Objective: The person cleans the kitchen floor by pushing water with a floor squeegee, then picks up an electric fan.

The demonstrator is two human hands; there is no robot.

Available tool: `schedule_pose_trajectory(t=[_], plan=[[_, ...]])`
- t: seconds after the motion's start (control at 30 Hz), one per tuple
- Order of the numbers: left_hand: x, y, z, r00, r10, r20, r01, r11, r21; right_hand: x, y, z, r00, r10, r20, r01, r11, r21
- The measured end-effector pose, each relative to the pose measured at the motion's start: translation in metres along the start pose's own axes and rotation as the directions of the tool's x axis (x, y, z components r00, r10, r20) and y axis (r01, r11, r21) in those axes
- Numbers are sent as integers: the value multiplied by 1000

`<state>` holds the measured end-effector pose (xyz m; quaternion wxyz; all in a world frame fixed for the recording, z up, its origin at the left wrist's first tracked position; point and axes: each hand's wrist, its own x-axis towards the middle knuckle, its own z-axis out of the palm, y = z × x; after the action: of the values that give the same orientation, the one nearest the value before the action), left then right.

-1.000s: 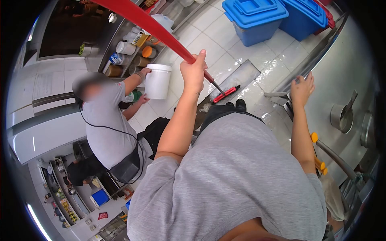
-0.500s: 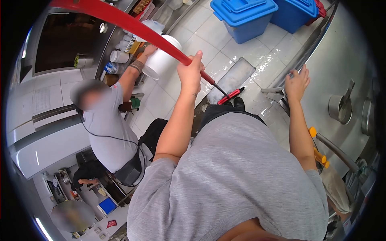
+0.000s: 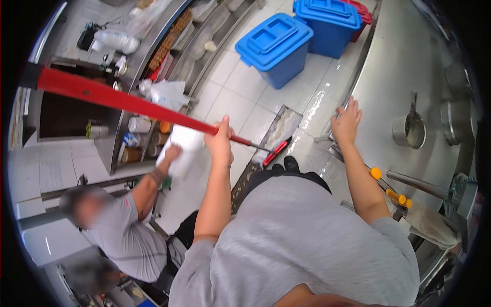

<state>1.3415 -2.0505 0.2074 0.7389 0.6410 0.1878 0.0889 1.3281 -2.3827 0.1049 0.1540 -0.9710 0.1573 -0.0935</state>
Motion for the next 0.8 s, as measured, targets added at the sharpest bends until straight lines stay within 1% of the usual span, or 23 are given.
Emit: schedule_pose_trajectory(t=[0.1,0.2,0.3,0.43,0.57,0.8], plan=[[-3,3,5,1000,10,-15,-10,999,49,-1,1,-1,1000,6,3,-7,999,35],[-5,5,6,1000,21,5,-21,999,44,-1,6,0,1000,7,3,-7,999,47],[-7,9,11,1000,7,-8,-7,998,56,-1,6,-5,1000,3,-6,-2,997,77],[-8,12,15,999,18,34,-20,997,77,-1,8,-2,1000,4,-17,-2,996,88],[-10,14,19,998,18,66,-23,997,78,-2,10,-1,1000,1,-29,1,995,101],[-11,14,23,998,31,59,-35,998,60,-3,7,-5,1000,12,-23,-10,994,105]])
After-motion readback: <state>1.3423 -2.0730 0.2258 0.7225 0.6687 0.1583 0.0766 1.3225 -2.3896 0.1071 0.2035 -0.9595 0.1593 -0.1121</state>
